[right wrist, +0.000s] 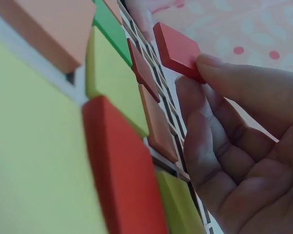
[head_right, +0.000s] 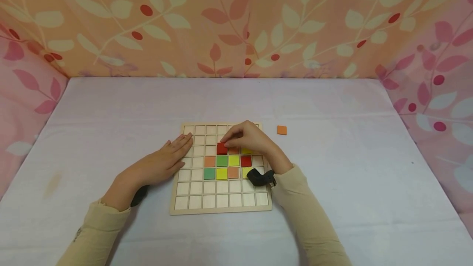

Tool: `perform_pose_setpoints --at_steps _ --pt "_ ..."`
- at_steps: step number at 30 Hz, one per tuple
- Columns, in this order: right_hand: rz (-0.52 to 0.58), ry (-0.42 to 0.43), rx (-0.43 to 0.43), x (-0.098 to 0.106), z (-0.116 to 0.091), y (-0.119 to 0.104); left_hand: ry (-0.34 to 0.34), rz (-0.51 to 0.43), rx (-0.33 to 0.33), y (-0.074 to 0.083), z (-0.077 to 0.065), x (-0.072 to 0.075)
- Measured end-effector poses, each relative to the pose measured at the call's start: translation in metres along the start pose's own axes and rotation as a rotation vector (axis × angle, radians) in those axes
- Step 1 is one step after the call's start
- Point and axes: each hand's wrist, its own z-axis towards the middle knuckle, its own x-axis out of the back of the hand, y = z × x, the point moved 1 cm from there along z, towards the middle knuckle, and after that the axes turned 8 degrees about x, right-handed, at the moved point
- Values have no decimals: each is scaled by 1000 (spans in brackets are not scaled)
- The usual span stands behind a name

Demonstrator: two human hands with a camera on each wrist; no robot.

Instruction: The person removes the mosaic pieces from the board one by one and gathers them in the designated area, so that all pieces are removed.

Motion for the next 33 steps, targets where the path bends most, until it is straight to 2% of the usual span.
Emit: perform_pose_setpoints --at_steps 9,19,27,33 --pt "44 2 -23 0 -8 -1 6 2 -4 0 0 0" --pt "69 8 -5 -2 -13 2 4 -3 -6 -1 0 -1" --pt "34 7 -33 -3 -15 2 -9 -8 -5 -1 1 -2" --pt "71 27 -72 2 -21 1 -4 -5 -2 -1 0 -1"
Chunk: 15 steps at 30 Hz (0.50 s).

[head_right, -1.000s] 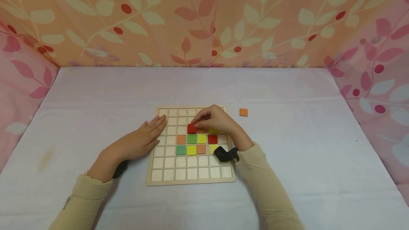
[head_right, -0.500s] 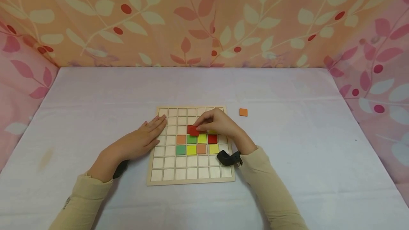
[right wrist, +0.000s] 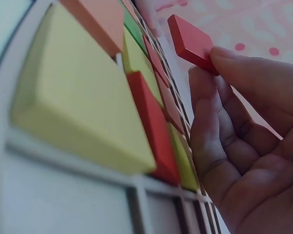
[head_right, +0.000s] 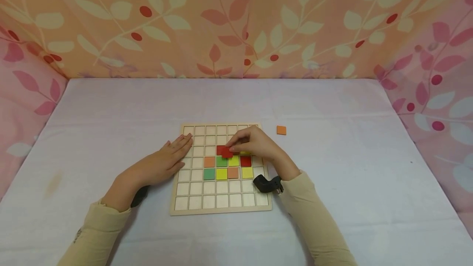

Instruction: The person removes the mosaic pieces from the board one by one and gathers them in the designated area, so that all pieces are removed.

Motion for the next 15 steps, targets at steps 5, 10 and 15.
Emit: perform_pose_setpoints --at_steps 5,10,15 --pt "18 15 17 6 -8 0 -1 -3 6 0 -1 0" --pt "40 40 3 14 -16 2 1 1 4 0 -1 0" --pt "56 60 -6 22 -25 5 3 7 0 0 0 -1"
